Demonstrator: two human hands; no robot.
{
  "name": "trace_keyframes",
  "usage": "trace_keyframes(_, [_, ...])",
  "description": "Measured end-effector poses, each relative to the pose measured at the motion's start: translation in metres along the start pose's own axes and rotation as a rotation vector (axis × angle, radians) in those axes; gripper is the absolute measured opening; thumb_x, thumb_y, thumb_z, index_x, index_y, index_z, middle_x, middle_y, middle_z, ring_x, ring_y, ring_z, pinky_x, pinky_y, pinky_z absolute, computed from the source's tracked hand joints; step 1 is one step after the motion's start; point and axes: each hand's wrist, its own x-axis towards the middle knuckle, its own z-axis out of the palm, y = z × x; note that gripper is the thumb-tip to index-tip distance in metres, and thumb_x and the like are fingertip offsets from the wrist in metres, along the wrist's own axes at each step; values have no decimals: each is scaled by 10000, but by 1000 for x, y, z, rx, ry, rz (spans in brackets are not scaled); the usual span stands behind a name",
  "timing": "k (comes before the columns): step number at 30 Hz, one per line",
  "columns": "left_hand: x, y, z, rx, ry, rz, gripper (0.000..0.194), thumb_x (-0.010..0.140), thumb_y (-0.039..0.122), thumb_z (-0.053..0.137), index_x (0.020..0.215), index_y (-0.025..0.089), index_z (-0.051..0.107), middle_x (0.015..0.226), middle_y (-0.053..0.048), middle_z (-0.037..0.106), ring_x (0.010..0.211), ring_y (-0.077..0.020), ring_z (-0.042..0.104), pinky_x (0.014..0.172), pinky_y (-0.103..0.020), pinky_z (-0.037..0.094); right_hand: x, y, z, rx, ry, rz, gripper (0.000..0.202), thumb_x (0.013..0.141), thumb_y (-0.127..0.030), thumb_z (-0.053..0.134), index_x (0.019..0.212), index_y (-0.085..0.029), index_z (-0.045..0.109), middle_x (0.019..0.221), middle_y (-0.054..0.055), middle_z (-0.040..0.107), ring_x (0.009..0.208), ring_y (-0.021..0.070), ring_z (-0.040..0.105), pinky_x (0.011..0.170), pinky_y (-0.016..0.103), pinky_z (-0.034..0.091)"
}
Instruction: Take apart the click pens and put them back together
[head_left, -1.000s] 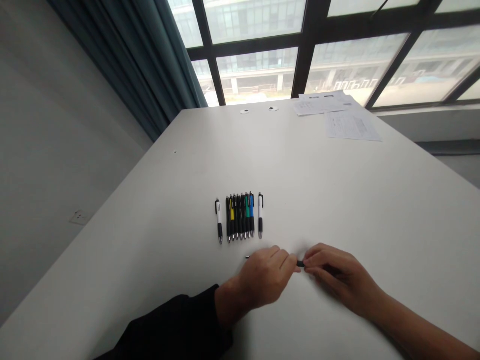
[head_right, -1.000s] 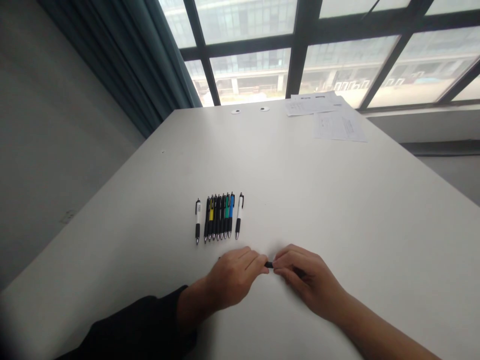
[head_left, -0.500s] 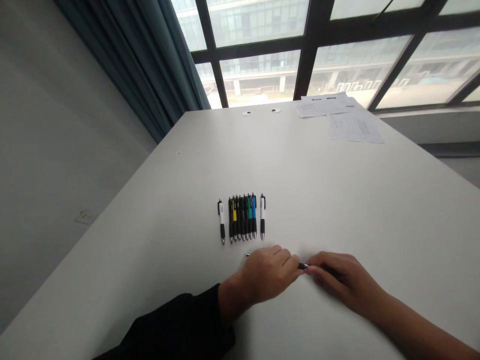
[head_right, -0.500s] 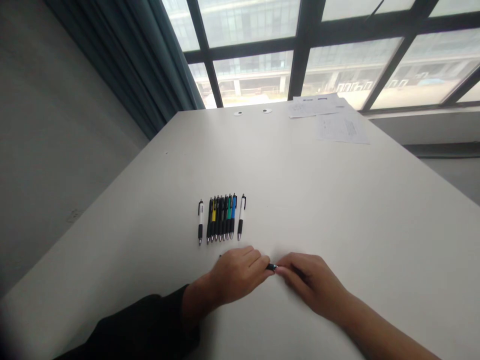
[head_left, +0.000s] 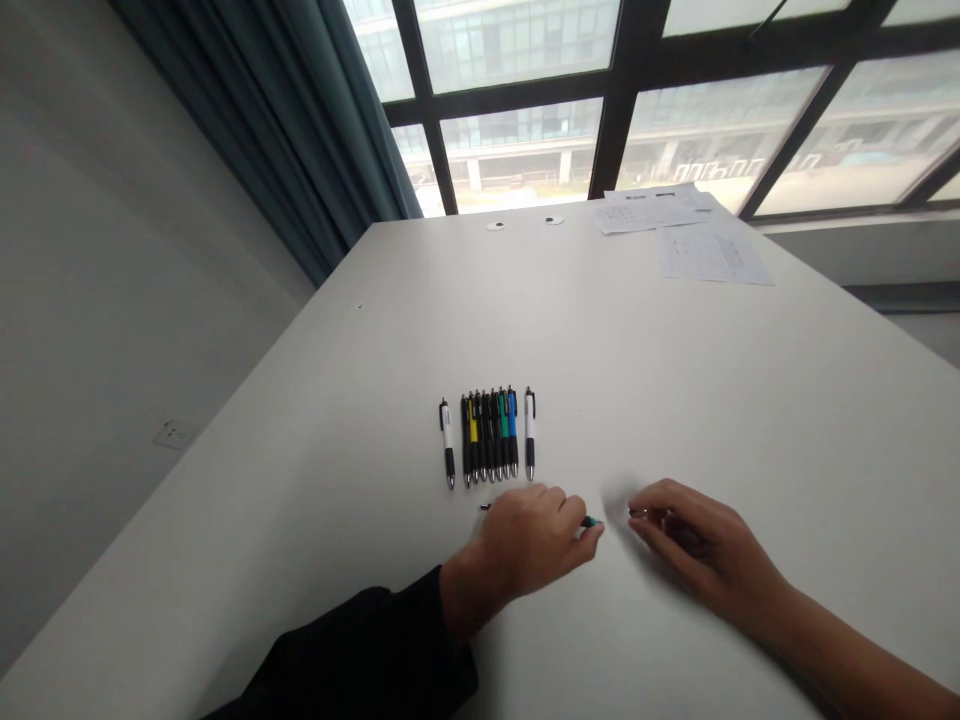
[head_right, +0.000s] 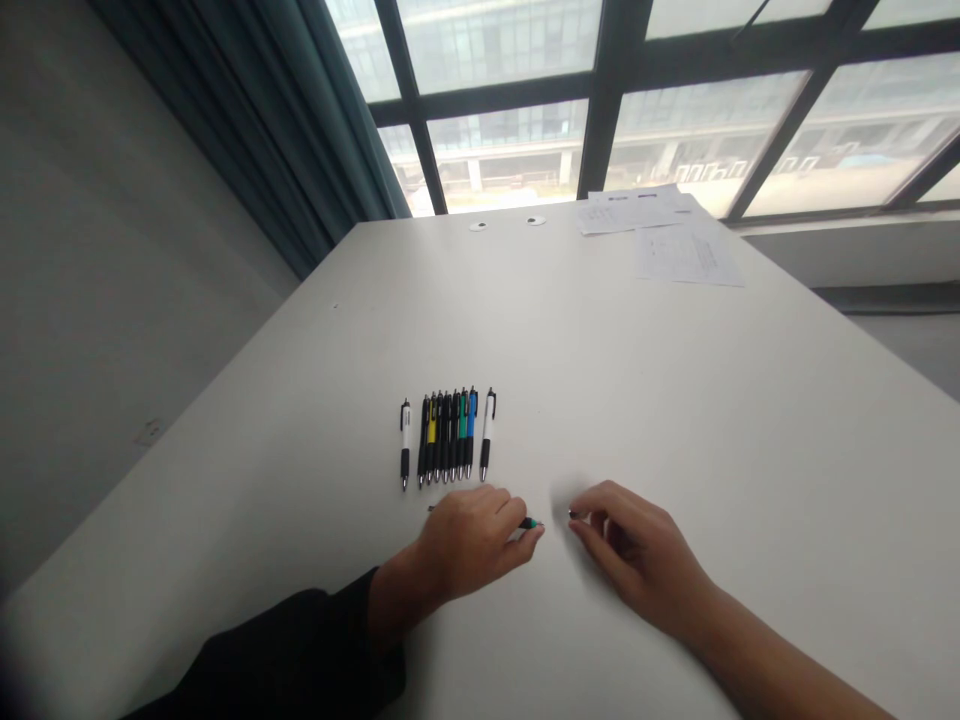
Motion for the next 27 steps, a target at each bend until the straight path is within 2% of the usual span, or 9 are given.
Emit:
trace_keyframes(4, [0, 0, 0, 6, 8, 0, 260, 911, 347, 567, 695, 203, 551, 610, 3, 613, 537, -171, 584, 467, -301, 298, 2, 7, -2, -155, 90, -48, 131, 968, -172, 543, 1062, -213, 623, 903, 47, 634, 663, 134, 603, 582, 250, 491])
trace_keyframes(7, [-1, 1, 1, -1, -2, 3, 248, 901, 344, 574, 700, 201, 553, 613, 1, 617, 536, -169, 583, 470, -298, 304, 4, 10, -2, -192, 95, -79, 179, 962, -144, 519, 1066, -212, 647, 999, 74, 663, 729, 144, 651, 631, 250, 523])
trace_keyframes(11, [-1, 2, 2, -5, -27, 12, 256, 907, 352, 578, 701, 205, 548, 615, 1, 618, 545, -175, 593, 470, -311, 313, 6, 9, 1, -199, 88, -79, 184, 961, -152, 537, 1062, -213, 678, 992, 76, 681, 824, 168, 679, 720, 267, 547])
trace_keyframes(15, [-1, 2, 1, -23, -100, 40, 275, 956, 383, 548, 749, 203, 544, 655, -1, 640, 576, -178, 614, 483, -307, 330, 8, 9, 2, -178, 77, -62, 228, 969, -160, 541, 1139, -229, 677, 998, 69, 680, 792, 158, 669, 692, 267, 540])
trace_keyframes(20, [1, 1, -2, -21, -150, 70, 189, 1019, 384, 495, 976, 206, 540, 736, 17, 654, 613, -177, 621, 496, -299, 333, 7, 5, 1, -168, 88, -40, 227, 970, -180, 560, 1172, -228, 653, 1009, 69, 650, 702, 136, 627, 621, 263, 525])
trace_keyframes(23, [2, 0, -2, -7, -133, 113, 187, 1043, 354, 454, 924, 221, 510, 730, 27, 623, 601, -172, 592, 498, -310, 323, 4, 0, -1, -148, 109, -78, 227, 962, -178, 579, 1183, -205, 622, 1001, 75, 619, 642, 121, 573, 561, 254, 499])
trace_keyframes(27, [1, -1, 0, -53, -96, 161, 218, 1058, 341, 433, 895, 210, 495, 741, 23, 604, 610, -159, 562, 514, -317, 321, 0, -6, -1, -75, -7, -193, 234, 955, -163, 598, 1186, -198, 607, 966, 66, 631, 653, 119, 583, 591, 248, 505])
